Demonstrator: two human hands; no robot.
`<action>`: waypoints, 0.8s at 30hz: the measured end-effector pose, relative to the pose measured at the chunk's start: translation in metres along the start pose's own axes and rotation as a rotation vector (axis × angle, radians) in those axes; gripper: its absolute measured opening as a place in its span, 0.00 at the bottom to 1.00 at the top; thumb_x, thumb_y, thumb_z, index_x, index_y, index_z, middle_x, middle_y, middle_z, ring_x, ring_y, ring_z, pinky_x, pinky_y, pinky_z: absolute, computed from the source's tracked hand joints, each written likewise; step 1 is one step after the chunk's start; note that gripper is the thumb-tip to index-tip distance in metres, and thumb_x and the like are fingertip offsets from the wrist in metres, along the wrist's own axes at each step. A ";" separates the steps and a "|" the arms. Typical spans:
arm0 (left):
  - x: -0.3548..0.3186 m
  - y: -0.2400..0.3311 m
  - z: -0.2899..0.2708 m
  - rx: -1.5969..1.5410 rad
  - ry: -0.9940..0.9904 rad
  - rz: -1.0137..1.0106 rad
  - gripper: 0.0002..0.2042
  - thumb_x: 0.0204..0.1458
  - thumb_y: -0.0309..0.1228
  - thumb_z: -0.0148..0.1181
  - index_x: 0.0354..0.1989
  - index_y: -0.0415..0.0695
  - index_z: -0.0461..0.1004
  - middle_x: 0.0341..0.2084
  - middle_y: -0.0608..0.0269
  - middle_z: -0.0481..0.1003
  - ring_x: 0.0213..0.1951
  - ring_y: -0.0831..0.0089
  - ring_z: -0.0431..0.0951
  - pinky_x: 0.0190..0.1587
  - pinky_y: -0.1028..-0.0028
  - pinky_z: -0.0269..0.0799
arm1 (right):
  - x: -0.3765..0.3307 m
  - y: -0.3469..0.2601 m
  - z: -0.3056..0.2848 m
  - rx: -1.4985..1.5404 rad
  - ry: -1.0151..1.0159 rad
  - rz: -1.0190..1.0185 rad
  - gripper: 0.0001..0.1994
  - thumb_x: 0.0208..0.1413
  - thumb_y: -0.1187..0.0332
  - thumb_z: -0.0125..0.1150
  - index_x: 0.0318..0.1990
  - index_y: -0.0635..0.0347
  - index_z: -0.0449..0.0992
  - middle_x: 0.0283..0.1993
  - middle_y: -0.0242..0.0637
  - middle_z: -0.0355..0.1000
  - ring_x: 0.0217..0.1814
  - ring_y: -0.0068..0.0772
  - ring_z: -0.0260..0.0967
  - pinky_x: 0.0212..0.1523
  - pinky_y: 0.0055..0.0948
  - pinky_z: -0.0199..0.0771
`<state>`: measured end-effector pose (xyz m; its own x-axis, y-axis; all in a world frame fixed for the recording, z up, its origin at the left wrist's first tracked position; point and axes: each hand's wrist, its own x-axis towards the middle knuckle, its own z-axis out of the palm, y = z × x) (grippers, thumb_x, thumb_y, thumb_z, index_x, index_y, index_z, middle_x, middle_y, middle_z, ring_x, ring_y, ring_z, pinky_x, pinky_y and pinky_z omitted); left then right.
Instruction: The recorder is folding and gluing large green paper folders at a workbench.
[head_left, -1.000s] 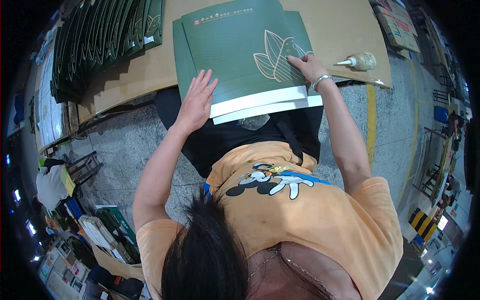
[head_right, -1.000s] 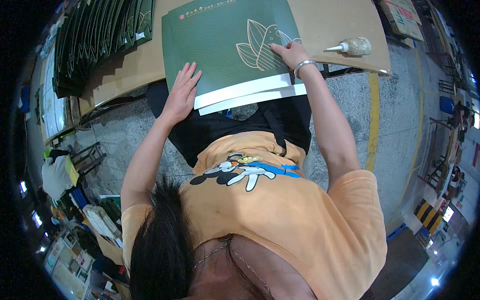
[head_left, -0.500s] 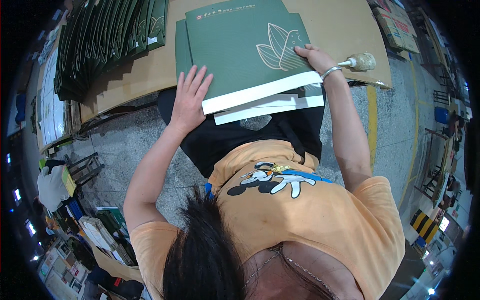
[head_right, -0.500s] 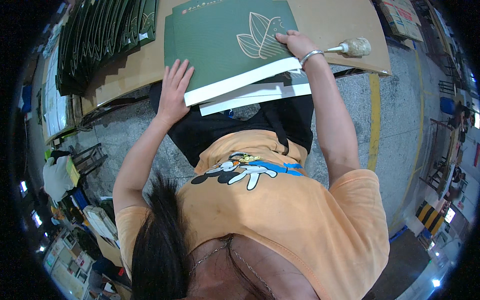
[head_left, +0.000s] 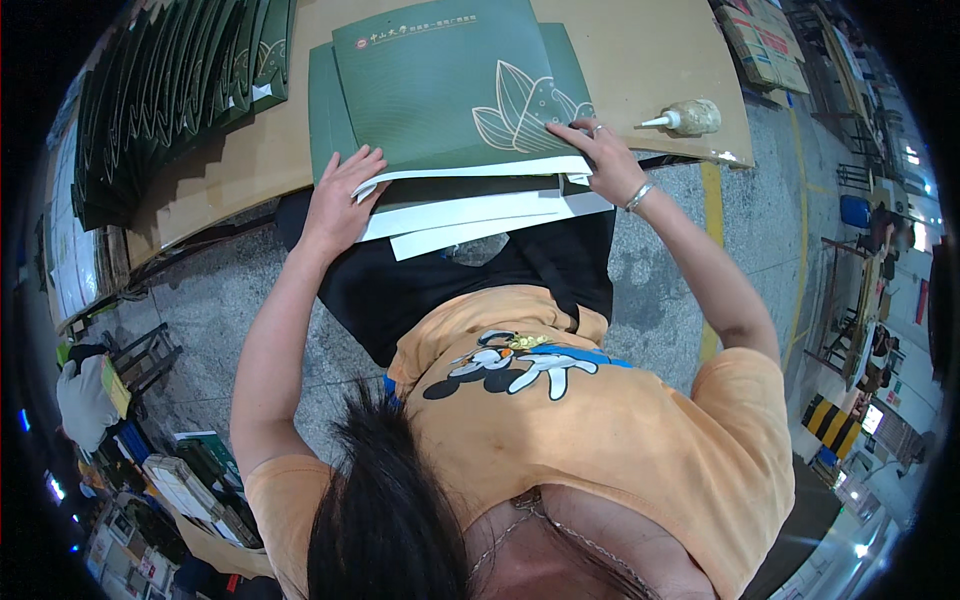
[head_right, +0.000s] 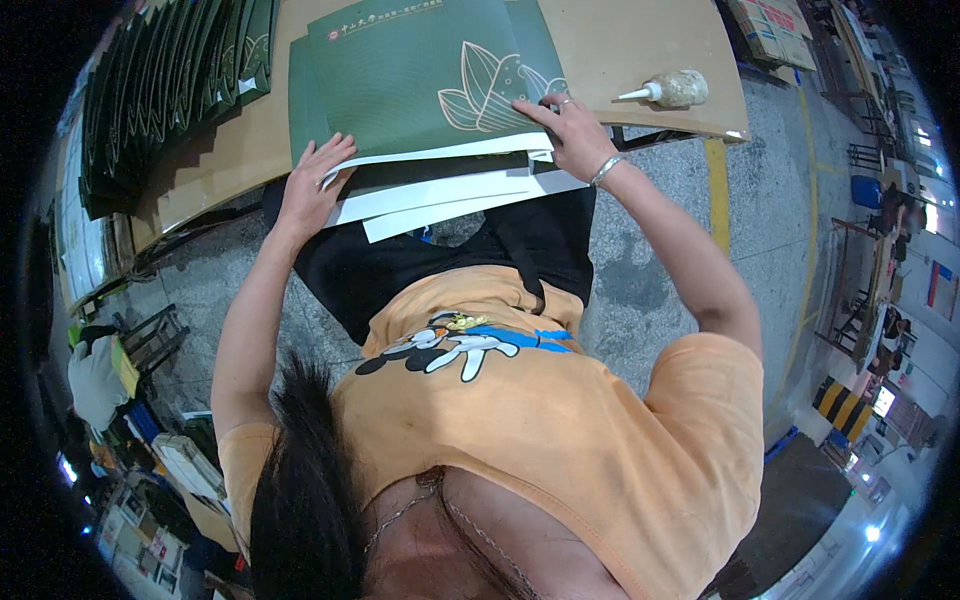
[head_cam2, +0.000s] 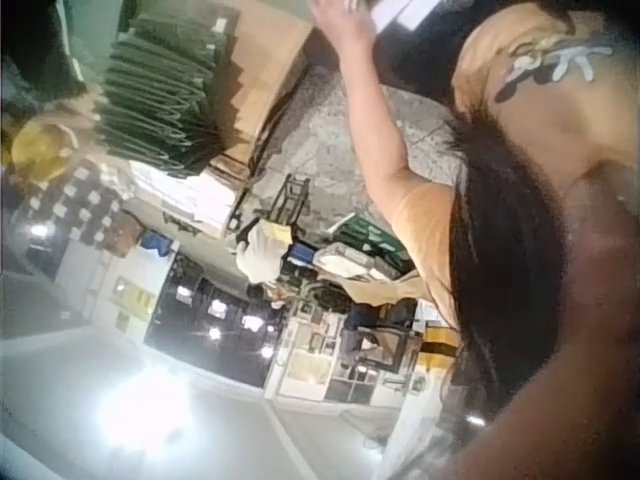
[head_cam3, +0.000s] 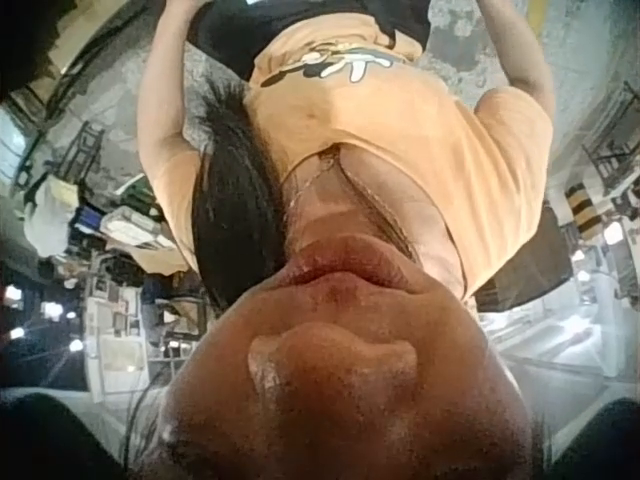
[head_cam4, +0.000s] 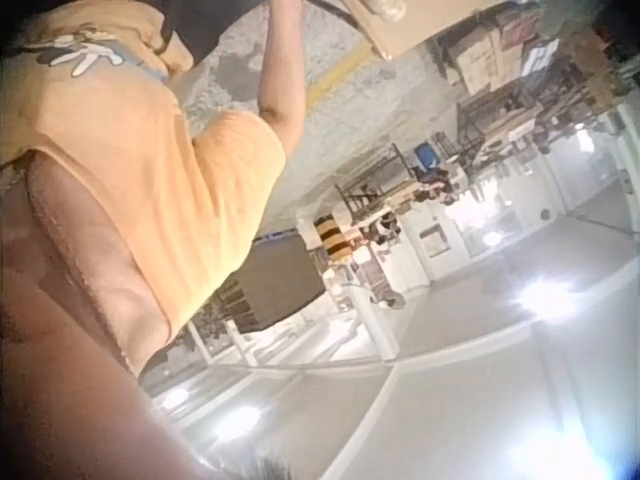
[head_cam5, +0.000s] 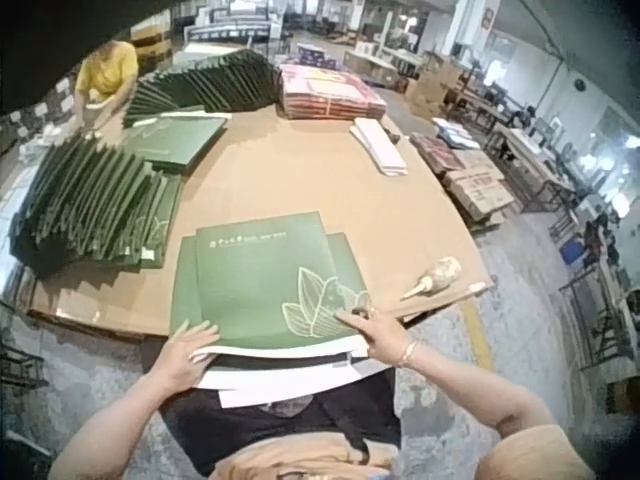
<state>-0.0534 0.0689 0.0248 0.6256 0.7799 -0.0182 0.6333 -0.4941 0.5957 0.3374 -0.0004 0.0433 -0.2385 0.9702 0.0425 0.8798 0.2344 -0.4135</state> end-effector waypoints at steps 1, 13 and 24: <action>-0.002 0.000 0.000 -0.005 -0.004 -0.003 0.20 0.48 0.29 0.62 0.53 0.43 0.72 0.59 0.58 0.67 0.65 0.63 0.60 0.68 0.56 0.48 | -0.001 -0.002 0.000 -0.147 -0.076 0.006 0.27 0.50 0.76 0.58 0.59 0.42 0.70 0.54 0.47 0.65 0.50 0.49 0.66 0.54 0.37 0.68; -0.011 0.021 0.013 0.174 0.045 -0.056 0.24 0.50 0.29 0.61 0.57 0.43 0.68 0.63 0.61 0.62 0.68 0.64 0.54 0.69 0.52 0.40 | -0.029 0.004 0.015 -0.202 0.118 -0.123 0.30 0.45 0.75 0.58 0.61 0.45 0.67 0.57 0.41 0.66 0.50 0.46 0.64 0.52 0.40 0.64; -0.016 0.023 0.003 0.118 0.095 0.003 0.25 0.39 0.26 0.65 0.50 0.42 0.71 0.49 0.54 0.70 0.57 0.55 0.65 0.62 0.58 0.56 | -0.010 -0.009 0.016 -0.168 0.069 0.009 0.25 0.38 0.75 0.64 0.49 0.49 0.71 0.45 0.39 0.67 0.50 0.46 0.63 0.49 0.40 0.63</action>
<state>-0.0479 0.0438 0.0367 0.5852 0.8085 0.0624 0.6844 -0.5338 0.4967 0.3248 -0.0135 0.0318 -0.2068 0.9728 0.1047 0.9395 0.2273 -0.2562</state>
